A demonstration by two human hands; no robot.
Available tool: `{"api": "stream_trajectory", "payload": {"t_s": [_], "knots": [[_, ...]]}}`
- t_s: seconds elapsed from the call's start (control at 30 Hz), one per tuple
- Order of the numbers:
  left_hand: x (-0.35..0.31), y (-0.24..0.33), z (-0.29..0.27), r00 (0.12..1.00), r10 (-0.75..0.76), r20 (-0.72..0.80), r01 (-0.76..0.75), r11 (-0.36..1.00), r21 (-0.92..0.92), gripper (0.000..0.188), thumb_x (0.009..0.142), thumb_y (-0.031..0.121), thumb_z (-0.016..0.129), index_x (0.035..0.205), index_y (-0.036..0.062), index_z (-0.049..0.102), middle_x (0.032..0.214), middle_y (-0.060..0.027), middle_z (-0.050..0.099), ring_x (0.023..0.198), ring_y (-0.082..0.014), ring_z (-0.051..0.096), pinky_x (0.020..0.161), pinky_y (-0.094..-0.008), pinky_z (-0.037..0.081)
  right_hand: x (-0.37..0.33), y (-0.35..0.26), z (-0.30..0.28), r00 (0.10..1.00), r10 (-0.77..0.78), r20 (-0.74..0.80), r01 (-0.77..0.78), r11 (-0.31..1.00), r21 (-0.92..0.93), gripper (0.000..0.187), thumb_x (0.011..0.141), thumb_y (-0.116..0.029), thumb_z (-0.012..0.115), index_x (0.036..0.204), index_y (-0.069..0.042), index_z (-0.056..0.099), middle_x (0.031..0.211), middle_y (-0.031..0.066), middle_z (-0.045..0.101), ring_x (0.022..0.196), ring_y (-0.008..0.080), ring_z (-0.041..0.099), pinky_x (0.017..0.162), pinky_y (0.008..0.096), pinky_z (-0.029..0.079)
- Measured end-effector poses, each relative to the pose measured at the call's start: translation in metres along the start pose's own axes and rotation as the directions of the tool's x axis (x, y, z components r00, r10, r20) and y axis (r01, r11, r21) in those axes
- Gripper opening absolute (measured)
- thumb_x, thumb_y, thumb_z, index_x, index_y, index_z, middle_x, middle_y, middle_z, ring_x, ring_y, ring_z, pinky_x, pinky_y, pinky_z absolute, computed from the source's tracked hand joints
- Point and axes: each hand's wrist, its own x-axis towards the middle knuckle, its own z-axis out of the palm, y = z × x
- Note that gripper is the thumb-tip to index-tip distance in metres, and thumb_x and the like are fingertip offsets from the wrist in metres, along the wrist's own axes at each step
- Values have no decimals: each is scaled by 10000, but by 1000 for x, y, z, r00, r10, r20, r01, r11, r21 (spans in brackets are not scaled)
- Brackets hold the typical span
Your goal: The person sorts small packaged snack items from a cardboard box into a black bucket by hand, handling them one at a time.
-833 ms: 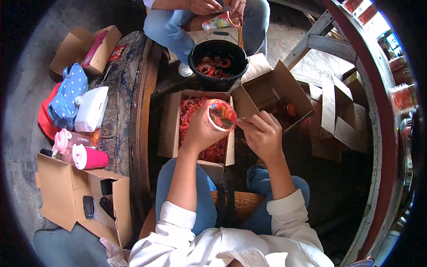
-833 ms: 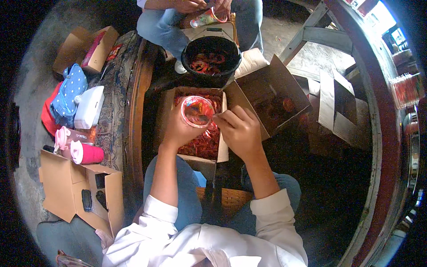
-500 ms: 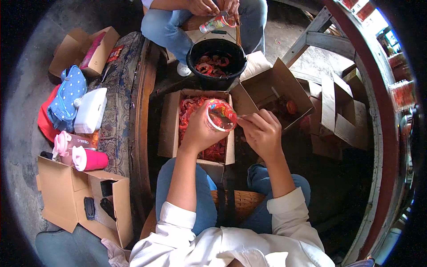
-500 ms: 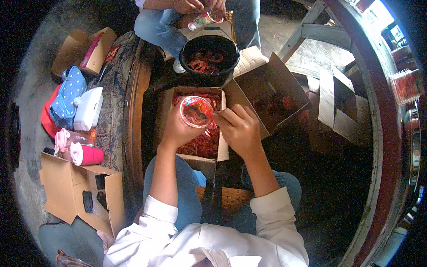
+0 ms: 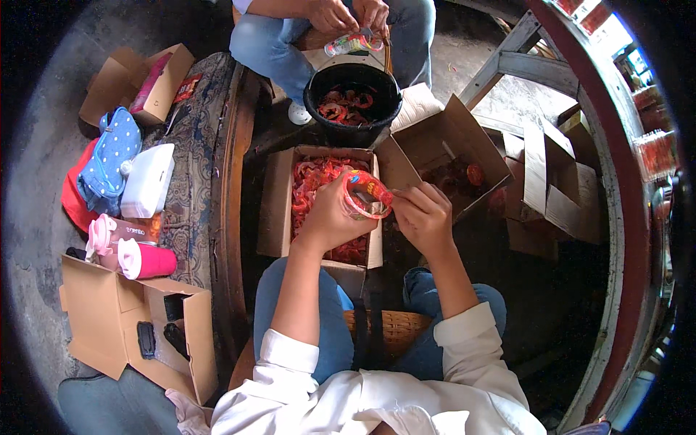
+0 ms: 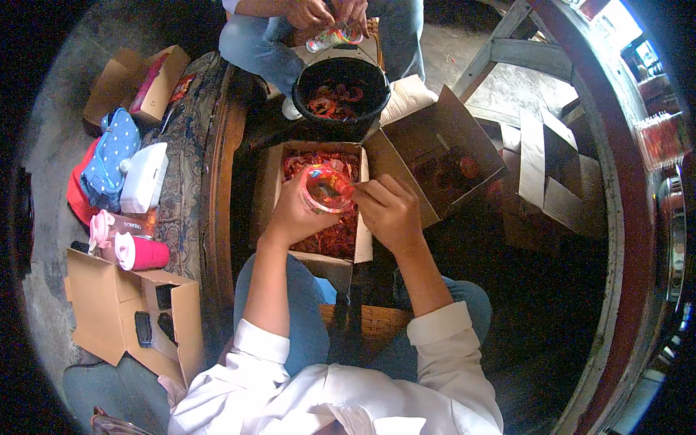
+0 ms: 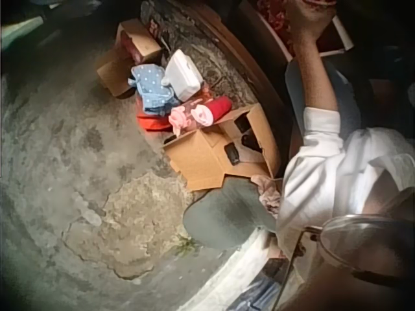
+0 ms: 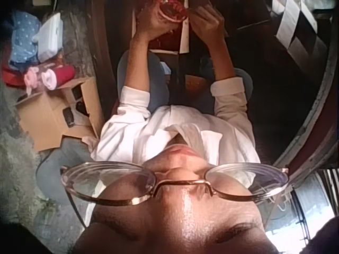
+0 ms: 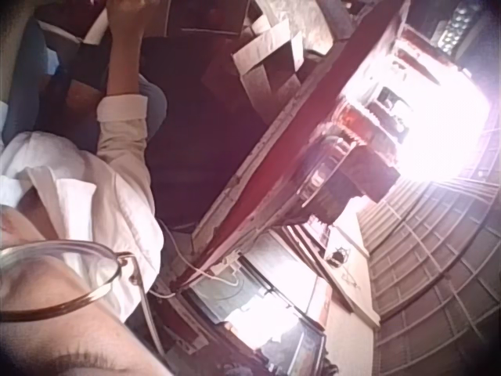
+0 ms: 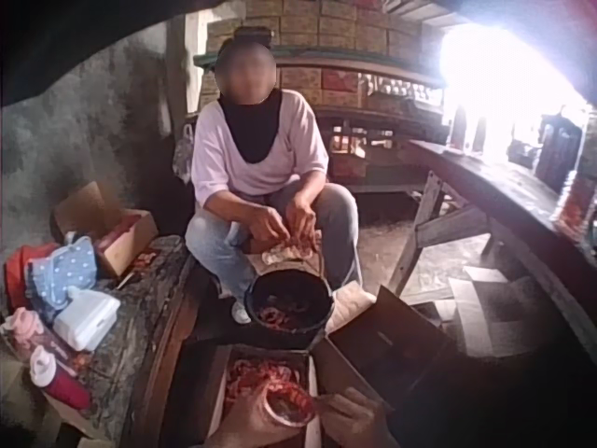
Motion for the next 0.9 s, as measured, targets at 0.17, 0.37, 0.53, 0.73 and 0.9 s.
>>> {"api": "stream_trajectory", "payload": {"t_s": [0.17,0.37,0.53,0.73,0.9], "knots": [[-2,-11,1,998,15,56,-14,1000,-19,475,559,132,744,975,10,551,832,-127,638,786,-261,638,709,-335,490,-3,4,2,1000,-1,21,0,1000,12,128,568,-32,646,691,-55,620,753,25,601,664,188,561,581,314,488],[-3,-16,2,990,-70,124,82,992,-95,473,569,117,737,979,-19,544,838,-110,644,769,-193,630,727,-305,486,-1,4,0,989,133,68,-142,978,151,131,593,14,665,707,-46,638,726,60,608,667,232,587,595,325,492],[-6,-16,0,974,-167,154,201,949,-242,448,604,107,737,989,-10,540,850,-46,632,797,-117,596,744,-283,481,2,7,-1,910,382,163,-415,815,405,118,666,41,674,761,-28,672,722,94,639,660,199,618,600,284,490],[-4,-18,1,976,-161,148,195,949,-250,434,616,112,745,987,7,546,863,-48,627,819,-114,592,773,-283,470,7,13,-11,882,410,230,-471,778,417,124,683,50,669,789,-10,647,760,101,645,695,178,635,623,281,494],[-5,-23,-1,983,-146,107,161,977,-140,452,611,138,751,995,2,555,881,-76,639,826,-138,608,790,-287,462,10,16,-27,862,435,261,-498,821,277,151,671,46,663,764,-2,554,725,104,612,666,198,623,620,283,489]]}}
